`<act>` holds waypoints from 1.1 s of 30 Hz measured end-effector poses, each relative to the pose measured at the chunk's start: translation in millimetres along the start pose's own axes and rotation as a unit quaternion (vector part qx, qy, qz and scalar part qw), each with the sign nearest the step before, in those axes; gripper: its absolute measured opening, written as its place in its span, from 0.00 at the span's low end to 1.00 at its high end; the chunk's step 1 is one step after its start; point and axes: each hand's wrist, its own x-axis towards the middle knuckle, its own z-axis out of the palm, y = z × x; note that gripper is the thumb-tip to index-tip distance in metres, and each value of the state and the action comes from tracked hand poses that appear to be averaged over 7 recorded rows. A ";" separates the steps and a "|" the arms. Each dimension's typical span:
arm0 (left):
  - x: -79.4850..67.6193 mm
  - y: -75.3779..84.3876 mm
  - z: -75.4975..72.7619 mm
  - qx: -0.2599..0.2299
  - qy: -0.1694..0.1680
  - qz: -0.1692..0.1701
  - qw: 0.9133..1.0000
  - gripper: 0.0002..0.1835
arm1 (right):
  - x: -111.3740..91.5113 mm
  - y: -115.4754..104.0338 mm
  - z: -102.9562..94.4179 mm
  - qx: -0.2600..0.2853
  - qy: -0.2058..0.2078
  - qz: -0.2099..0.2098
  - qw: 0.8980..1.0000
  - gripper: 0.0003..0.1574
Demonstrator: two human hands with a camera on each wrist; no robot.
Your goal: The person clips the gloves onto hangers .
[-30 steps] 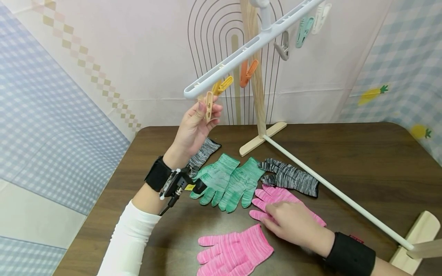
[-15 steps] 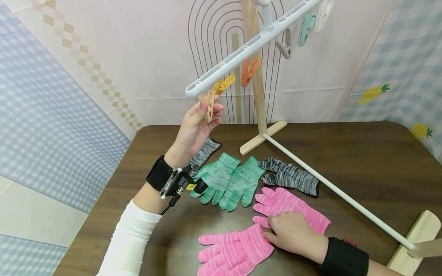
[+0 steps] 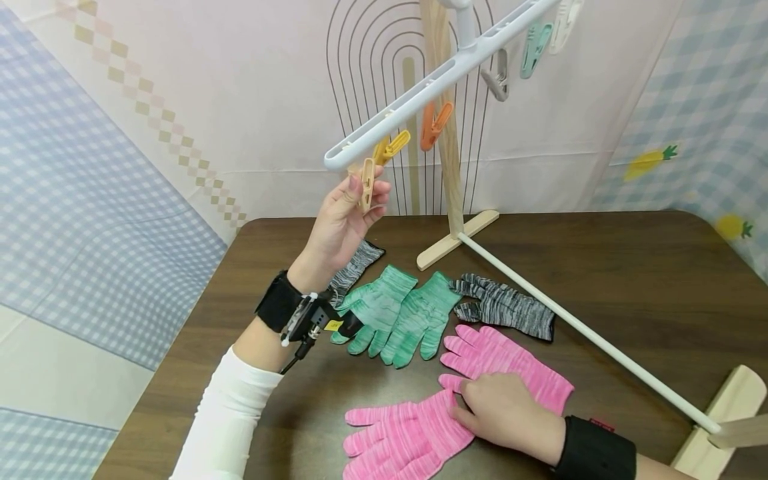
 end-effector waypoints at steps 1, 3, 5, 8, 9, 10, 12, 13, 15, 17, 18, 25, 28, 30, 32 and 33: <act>0.0 -0.1 0.2 0.000 0.000 0.000 1.000 0.22 | -0.2 -0.7 0.8 -0.003 0.000 -0.005 1.000 0.23; -0.1 -0.3 0.5 0.001 0.000 -0.001 1.000 0.22 | -0.8 -1.8 2.2 -0.009 -0.005 -0.012 1.000 0.23; -0.1 -0.4 0.5 0.001 0.000 -0.002 1.000 0.22 | -1.0 -2.8 3.2 -0.010 -0.014 -0.016 1.000 0.23; -0.1 -0.7 0.5 -0.001 0.000 -0.002 1.000 0.22 | -1.0 -3.8 3.8 -0.011 -0.024 -0.014 1.000 0.23; -0.1 -0.9 0.5 -0.001 0.001 -0.002 1.000 0.22 | -1.0 -4.0 3.9 -0.012 -0.023 -0.015 1.000 0.22; -0.1 -1.0 0.5 -0.002 0.001 -0.001 1.000 0.22 | -1.0 -4.3 3.9 -0.013 -0.023 -0.014 1.000 0.22; -0.2 -1.5 0.4 -0.002 0.001 -0.001 1.000 0.22 | -0.9 -5.0 3.9 -0.016 -0.023 -0.015 0.999 0.20; -0.3 -1.8 0.4 -0.002 0.000 -0.001 1.000 0.22 | -0.9 -5.3 3.9 -0.018 -0.021 -0.016 0.999 0.20; -0.3 -2.5 0.4 -0.001 -0.001 -0.001 1.000 0.23 | -1.1 -6.0 3.7 -0.016 -0.022 -0.015 1.000 0.18; -0.4 -3.2 0.5 0.000 -0.002 -0.001 1.000 0.23 | -1.2 -6.7 3.4 -0.012 -0.025 -0.012 1.000 0.16; -0.4 -3.4 0.5 0.001 -0.002 -0.001 1.000 0.23 | -1.2 -6.9 3.3 -0.009 -0.027 -0.009 1.000 0.16; -0.8 -3.2 1.4 0.006 -0.001 -0.001 1.000 0.22 | -1.3 -8.7 1.8 -0.003 -0.039 -0.008 0.999 0.13; -1.0 -3.0 1.7 0.010 -0.002 0.002 1.000 0.22 | -1.2 -9.0 1.8 -0.005 -0.036 -0.017 0.999 0.12; -1.0 -3.0 1.8 0.010 -0.002 0.003 1.000 0.22 | -1.4 -9.0 2.0 -0.008 -0.032 -0.023 0.999 0.11; -0.9 -3.1 1.9 0.009 -0.002 0.003 1.000 0.22 | -1.6 -8.5 2.5 -0.012 -0.028 -0.029 0.999 0.11; -0.9 -3.2 1.9 0.008 -0.002 0.003 1.000 0.22 | -1.9 -8.1 2.9 -0.013 -0.026 -0.032 0.999 0.12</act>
